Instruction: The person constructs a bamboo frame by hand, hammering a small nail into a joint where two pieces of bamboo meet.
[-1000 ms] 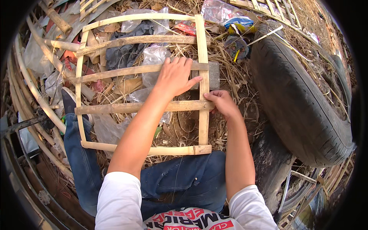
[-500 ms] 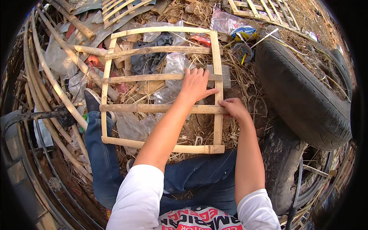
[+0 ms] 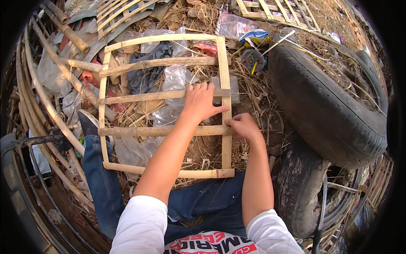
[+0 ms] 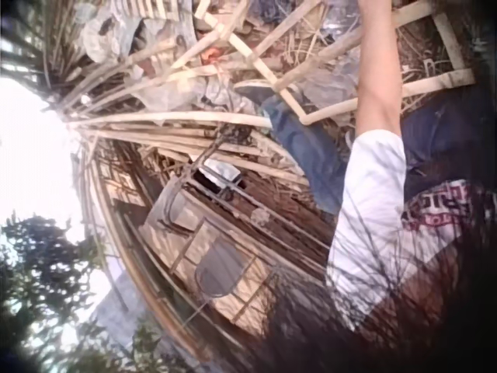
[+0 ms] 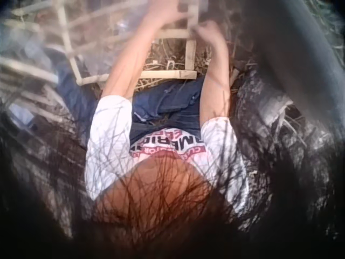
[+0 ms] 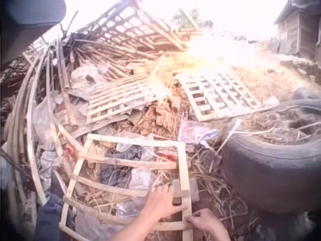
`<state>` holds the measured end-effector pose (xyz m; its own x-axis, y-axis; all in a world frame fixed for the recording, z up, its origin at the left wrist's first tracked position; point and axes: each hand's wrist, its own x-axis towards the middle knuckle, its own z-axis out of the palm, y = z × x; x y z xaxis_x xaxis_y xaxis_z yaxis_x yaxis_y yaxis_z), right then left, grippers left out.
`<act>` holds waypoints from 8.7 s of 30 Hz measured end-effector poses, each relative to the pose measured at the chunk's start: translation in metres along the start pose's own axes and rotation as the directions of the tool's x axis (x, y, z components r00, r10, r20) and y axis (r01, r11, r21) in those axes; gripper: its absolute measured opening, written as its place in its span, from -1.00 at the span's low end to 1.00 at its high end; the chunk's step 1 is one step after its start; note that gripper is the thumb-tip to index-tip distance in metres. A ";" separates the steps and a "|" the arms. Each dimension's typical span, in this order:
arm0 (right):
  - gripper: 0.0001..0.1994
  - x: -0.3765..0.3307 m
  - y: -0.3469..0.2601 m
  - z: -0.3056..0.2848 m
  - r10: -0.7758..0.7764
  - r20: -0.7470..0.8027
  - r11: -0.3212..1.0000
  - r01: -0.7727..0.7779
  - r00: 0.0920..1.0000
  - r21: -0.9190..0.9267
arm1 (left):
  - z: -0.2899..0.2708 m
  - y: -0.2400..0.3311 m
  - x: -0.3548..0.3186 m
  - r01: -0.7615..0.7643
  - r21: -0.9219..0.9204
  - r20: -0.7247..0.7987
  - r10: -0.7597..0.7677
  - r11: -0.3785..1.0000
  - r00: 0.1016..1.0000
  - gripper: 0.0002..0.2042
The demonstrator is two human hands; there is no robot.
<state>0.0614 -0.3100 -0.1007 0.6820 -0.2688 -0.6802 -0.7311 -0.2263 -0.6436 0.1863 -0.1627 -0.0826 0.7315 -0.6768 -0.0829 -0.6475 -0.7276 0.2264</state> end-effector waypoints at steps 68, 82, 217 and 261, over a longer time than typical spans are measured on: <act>-0.89 -0.216 0.109 -0.047 -0.127 -0.527 0.864 0.354 0.841 0.357 | 0.004 0.015 0.001 0.061 0.156 0.049 -0.070 0.986 0.996 -0.15; -0.83 -0.362 0.284 0.050 0.007 -0.519 0.998 -0.035 0.855 -0.044 | 0.022 0.004 0.006 0.061 0.261 0.032 -0.071 0.964 0.997 0.00; -0.83 0.049 -0.018 0.002 -0.780 -0.501 0.539 0.810 0.376 -0.232 | 0.015 0.009 -0.006 0.061 0.041 -0.198 -0.052 0.997 0.979 -0.29; -0.71 0.040 -0.019 -0.009 -0.894 -0.330 0.409 0.853 0.303 -0.324 | 0.042 0.025 0.004 -0.182 -0.438 -0.631 -0.156 0.881 0.760 -0.88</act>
<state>0.1025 -0.3249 -0.1131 0.8541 -0.1879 0.4850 0.2766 -0.6255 -0.7296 0.1644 -0.1880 -0.1178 0.7920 -0.3302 0.5136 -0.6098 -0.4685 0.6392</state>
